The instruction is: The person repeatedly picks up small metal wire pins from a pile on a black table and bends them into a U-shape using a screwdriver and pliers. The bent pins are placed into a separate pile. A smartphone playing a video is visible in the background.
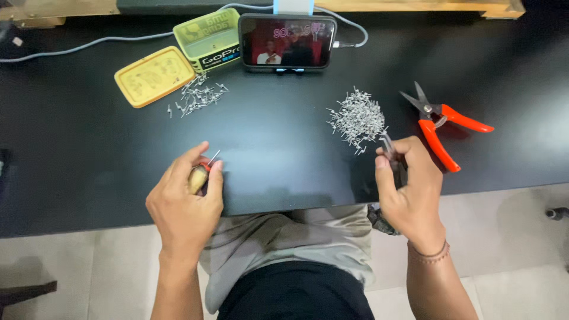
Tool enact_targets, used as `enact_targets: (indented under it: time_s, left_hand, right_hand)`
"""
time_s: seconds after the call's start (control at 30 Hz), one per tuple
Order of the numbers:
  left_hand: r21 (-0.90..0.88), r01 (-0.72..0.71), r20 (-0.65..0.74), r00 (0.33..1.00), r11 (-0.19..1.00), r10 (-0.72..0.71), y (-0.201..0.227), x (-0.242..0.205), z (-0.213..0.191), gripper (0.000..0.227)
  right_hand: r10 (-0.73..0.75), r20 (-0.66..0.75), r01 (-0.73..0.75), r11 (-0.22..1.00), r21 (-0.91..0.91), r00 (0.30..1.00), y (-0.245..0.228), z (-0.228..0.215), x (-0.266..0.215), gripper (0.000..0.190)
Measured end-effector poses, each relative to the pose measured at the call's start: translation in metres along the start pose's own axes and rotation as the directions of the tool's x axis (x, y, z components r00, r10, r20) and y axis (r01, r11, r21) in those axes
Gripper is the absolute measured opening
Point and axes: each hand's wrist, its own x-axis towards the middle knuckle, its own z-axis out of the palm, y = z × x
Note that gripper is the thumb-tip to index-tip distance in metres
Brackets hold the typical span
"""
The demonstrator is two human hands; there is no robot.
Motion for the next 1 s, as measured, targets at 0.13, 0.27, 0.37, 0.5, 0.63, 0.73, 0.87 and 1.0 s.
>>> enact_targets:
  time_s: [0.13,0.27,0.37,0.5,0.63,0.73,0.87,1.0]
  left_hand:
    - [-0.008,-0.014,-0.003,1.0,1.0,0.014,0.003,0.0,-0.002,0.017]
    - [0.014,-0.103,-0.014,0.995,0.995,0.103,0.002,-0.003,0.0,0.011]
    - [0.047,-0.121,-0.012,0.992,0.992,0.122,0.0,-0.005,0.003,0.01]
    - [0.079,-0.102,-0.02,0.994,0.992,0.104,-0.002,-0.008,0.005,0.011]
    - [0.095,-0.109,-0.039,0.993,0.99,0.113,-0.002,-0.008,0.006,0.01]
    - [0.107,-0.124,-0.05,0.99,0.986,0.13,0.0,-0.007,0.002,0.011]
    - [-0.03,-0.08,0.008,0.997,0.996,0.08,0.01,-0.005,-0.003,0.018]
    - [-0.486,0.111,0.306,0.951,0.867,0.049,0.035,-0.015,-0.009,0.032]
  right_hand:
    - [0.104,-0.014,-0.104,0.994,0.024,0.994,0.011,0.005,0.011,0.015]
    - [0.026,0.009,-0.025,0.997,-0.075,1.0,0.017,0.005,0.015,0.013]
    - [-0.017,0.045,0.021,0.996,-0.087,0.999,0.022,0.006,0.017,0.012]
    - [-0.049,0.071,0.057,0.993,-0.103,0.996,0.019,0.009,0.019,0.011]
    - [-0.005,0.131,0.033,0.978,-0.207,0.991,0.017,0.007,0.018,0.008]
    - [-0.013,0.141,0.046,0.971,-0.233,0.99,0.017,0.008,0.018,0.019]
    - [-0.074,0.083,0.083,0.99,-0.11,0.994,0.01,0.009,0.017,0.008]
    - [0.094,0.135,-0.142,0.898,0.417,0.986,-0.021,0.002,0.012,0.008]
